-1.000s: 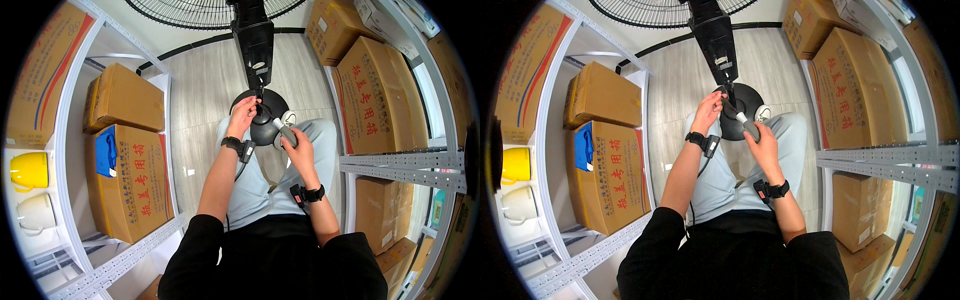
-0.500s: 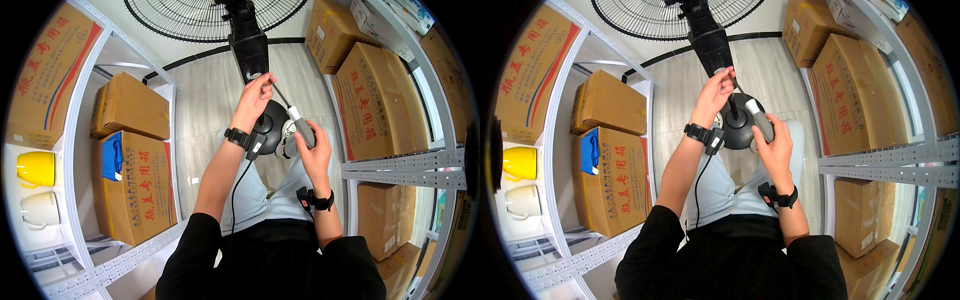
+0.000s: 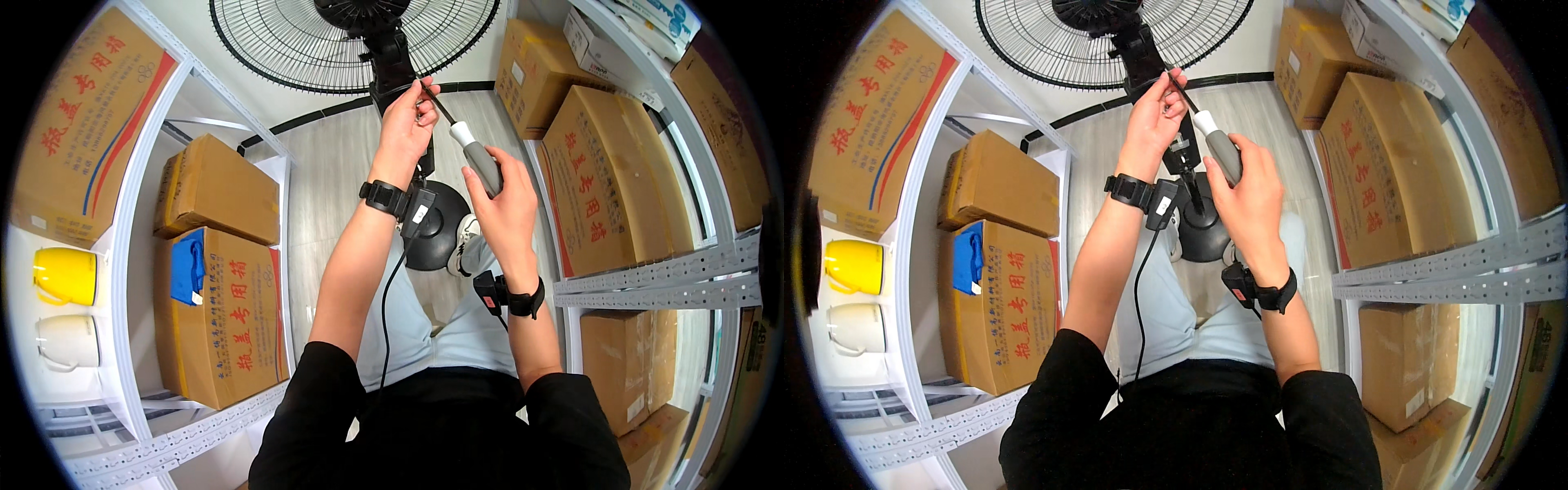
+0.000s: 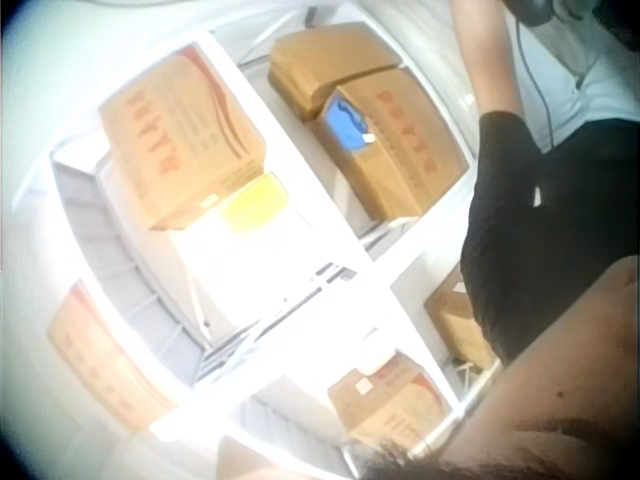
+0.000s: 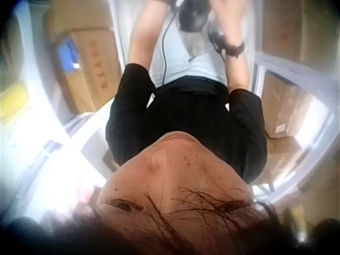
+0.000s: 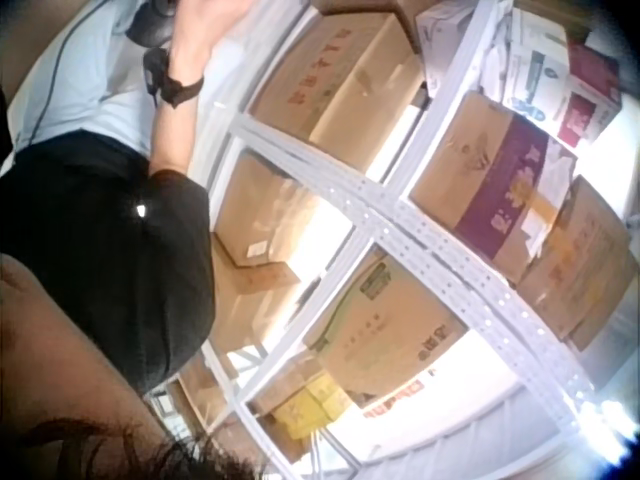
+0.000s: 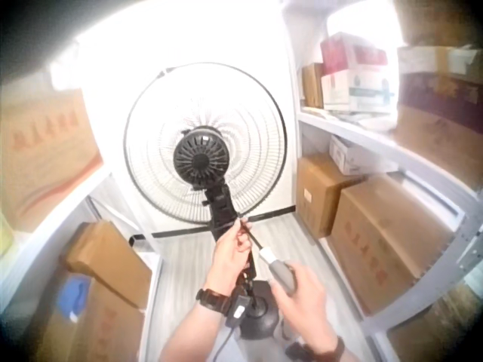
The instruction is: The person sits on the floor and uses a screwdriver to tighten screws on the base and control panel of a standing fan. They manipulate the fan's internal wiring and reassemble the plastic housing.
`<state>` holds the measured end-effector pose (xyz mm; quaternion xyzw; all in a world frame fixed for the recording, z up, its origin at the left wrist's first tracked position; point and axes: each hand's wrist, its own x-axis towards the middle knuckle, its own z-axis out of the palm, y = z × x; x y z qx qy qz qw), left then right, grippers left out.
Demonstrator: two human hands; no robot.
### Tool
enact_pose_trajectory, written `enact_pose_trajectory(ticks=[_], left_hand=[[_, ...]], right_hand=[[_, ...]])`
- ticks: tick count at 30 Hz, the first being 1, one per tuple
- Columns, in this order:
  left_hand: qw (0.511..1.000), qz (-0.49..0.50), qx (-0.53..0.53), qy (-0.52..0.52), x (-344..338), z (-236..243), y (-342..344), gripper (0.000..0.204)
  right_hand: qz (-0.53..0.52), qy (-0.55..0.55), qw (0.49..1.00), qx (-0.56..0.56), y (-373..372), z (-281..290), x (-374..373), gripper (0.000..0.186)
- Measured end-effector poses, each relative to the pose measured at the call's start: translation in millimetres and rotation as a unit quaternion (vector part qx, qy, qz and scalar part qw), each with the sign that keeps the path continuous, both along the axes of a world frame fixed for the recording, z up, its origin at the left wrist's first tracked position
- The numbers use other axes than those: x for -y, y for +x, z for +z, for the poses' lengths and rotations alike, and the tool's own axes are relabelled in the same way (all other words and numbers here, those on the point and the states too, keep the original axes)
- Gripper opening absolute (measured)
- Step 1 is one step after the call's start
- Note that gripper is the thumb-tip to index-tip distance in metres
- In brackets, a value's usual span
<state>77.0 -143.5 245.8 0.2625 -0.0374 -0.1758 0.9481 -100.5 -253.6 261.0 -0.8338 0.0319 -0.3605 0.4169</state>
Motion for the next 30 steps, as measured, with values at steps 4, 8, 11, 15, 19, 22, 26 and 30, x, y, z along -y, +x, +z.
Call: enact_pose_trajectory(ticks=[4,8,11,15,19,22,26,30], left_hand=[[1.0,0.006,-0.019,0.002,-2,0,6,0.024],[0.999,0.014,-0.033,0.002,-1,2,6,0.025],[0.999,0.013,-0.031,0.0,0,3,5,0.025],[1.0,-0.005,-0.011,-0.003,-3,2,3,0.025],[0.998,-0.058,0.015,-0.029,-5,2,-1,0.025],[0.997,-0.068,0.02,-0.04,-8,3,-4,0.025],[0.995,-0.084,0.018,-0.049,-11,3,-7,0.023],[0.992,-0.1,0.032,-0.069,-10,8,-13,0.023]], right_hand=[[-0.003,-0.011,1.0,-0.012,4,6,-5,0.037],[-0.007,-0.034,0.999,-0.018,11,8,-6,0.038],[-0.005,-0.041,0.999,-0.019,13,14,-8,0.038],[-0.011,-0.046,0.999,-0.021,15,26,-9,0.037],[-0.006,-0.036,0.999,-0.038,17,36,-6,0.037],[-0.009,-0.056,0.998,-0.033,21,39,-9,0.037],[-0.011,-0.033,0.995,-0.094,24,46,-14,0.038],[-0.008,-0.006,0.983,-0.185,23,57,-13,0.04]])
